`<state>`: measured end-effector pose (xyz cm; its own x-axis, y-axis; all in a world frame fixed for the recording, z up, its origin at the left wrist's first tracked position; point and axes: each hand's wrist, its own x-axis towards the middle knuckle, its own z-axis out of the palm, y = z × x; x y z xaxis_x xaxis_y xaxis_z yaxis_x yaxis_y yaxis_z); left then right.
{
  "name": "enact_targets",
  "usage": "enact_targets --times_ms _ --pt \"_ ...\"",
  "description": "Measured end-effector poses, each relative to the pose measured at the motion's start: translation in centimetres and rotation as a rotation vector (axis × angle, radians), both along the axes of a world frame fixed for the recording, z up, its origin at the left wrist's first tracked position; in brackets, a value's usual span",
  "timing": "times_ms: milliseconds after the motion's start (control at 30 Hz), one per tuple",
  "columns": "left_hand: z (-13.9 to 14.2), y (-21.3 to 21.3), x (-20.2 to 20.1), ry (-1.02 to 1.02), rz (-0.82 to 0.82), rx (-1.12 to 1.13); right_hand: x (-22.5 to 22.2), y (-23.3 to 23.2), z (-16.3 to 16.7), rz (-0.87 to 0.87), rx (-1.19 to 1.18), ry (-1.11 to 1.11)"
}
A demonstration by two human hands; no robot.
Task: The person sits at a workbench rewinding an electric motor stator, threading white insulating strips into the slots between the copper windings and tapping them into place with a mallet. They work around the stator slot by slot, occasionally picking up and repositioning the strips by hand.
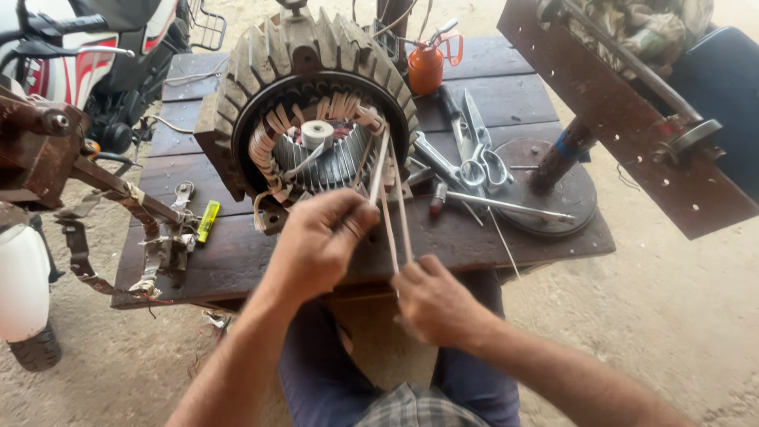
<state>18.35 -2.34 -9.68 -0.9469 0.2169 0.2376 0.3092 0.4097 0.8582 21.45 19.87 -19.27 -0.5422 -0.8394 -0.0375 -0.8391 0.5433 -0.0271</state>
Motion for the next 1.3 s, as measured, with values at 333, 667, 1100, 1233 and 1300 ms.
enact_targets --times_ms 333,667,1100,1233,1300 --pt "0.3 1.9 2.3 0.311 0.075 -0.041 -5.2 -2.0 2.3 -0.397 -1.261 -0.636" --pt "0.0 1.9 2.6 0.377 0.09 -0.12 -9.0 -6.5 0.1 -0.361 -1.84 -1.606" --pt "-0.6 -0.6 -2.2 0.429 0.254 -0.114 -9.2 -7.8 0.4 -0.502 -1.833 -1.428" --pt "0.0 -0.7 -4.4 0.157 0.213 0.024 -9.5 -7.9 0.6 -0.502 -1.8 -1.372" --pt "0.1 -0.6 -5.3 -0.111 0.213 0.151 -9.6 -7.9 0.6 -0.535 -1.776 -1.34"
